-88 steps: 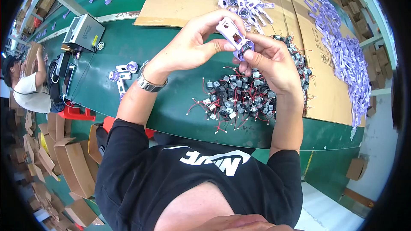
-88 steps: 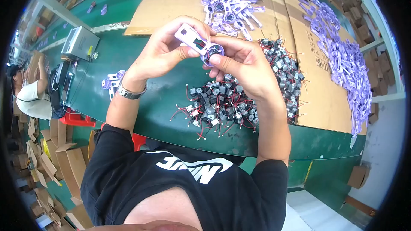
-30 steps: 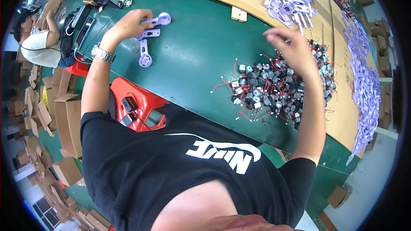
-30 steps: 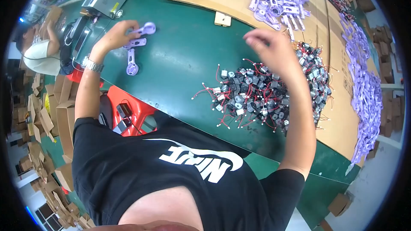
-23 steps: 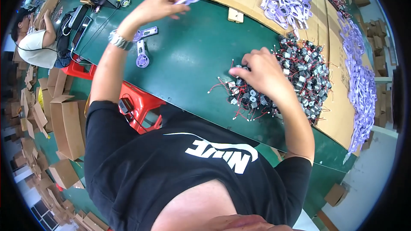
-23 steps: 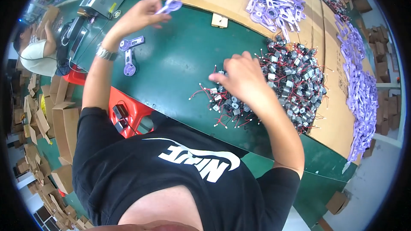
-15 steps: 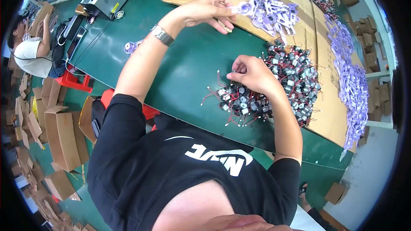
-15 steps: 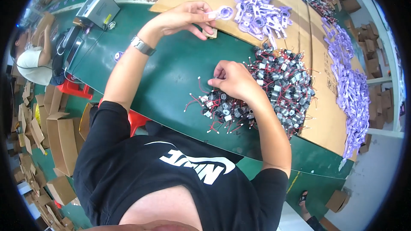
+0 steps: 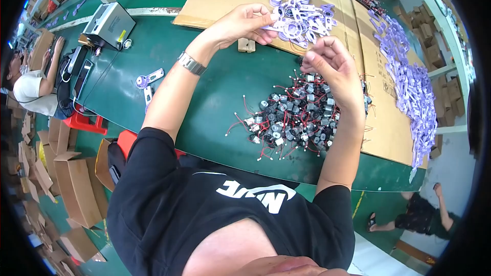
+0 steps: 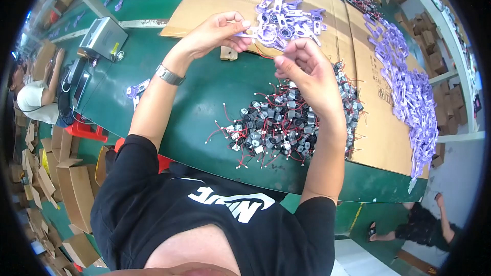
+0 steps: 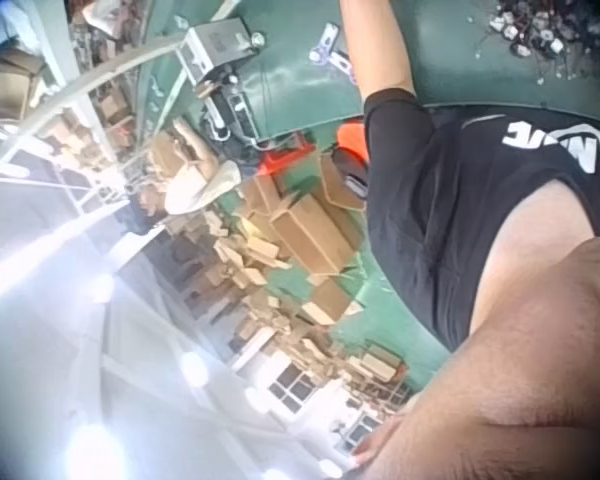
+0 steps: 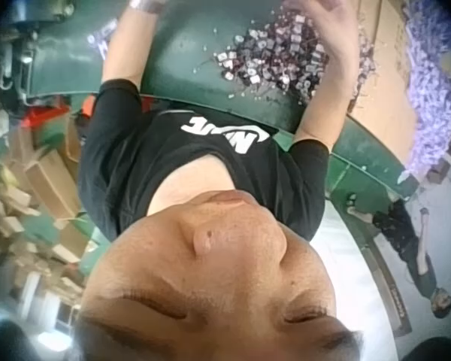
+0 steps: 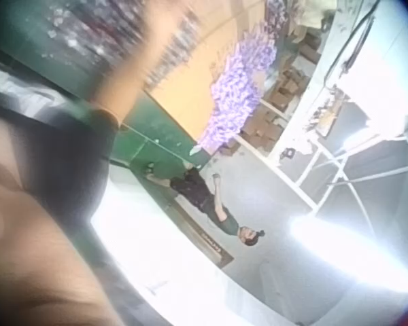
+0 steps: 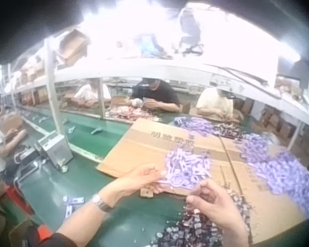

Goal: The person assembles small electronic components by hand, inserting vibrating motors into plastic housings.

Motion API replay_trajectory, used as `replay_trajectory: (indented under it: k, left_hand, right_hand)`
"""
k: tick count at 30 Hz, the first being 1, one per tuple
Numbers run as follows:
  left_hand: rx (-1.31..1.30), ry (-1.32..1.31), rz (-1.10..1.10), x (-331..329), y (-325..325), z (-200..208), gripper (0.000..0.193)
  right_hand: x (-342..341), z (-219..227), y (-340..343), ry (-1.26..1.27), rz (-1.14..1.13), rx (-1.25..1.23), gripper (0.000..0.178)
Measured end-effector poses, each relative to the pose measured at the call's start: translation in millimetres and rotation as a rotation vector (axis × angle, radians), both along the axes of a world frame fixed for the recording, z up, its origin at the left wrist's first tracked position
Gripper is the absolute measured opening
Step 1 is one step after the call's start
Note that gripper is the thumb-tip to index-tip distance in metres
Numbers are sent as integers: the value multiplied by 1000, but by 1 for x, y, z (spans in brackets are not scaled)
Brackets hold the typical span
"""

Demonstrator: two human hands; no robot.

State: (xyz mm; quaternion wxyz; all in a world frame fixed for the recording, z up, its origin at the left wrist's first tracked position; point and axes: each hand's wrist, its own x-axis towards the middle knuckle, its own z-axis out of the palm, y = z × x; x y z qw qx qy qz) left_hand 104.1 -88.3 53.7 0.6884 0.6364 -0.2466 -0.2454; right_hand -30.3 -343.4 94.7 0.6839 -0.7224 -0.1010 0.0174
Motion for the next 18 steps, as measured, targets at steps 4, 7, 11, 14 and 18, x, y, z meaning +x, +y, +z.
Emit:
replay_trajectory:
  k: [4,7,11,14,18]
  left_hand:
    - [30,-70,48,-12,3,6,32]
    - [37,-158,81,-24,1,14,29]
    - [73,-196,83,-34,-4,19,24]
    - [104,-205,90,-43,-8,25,21]
    - [141,-210,92,-50,-10,27,21]
  right_hand:
    - [-3,-3,4,-148,-136,-333,25]
    - [-5,-6,11,-257,-264,-547,22]
    - [-13,-2,20,-468,-387,-713,14]
    - [-13,-2,23,-474,-406,-694,12]
    - [-15,0,26,-496,-391,-625,11]
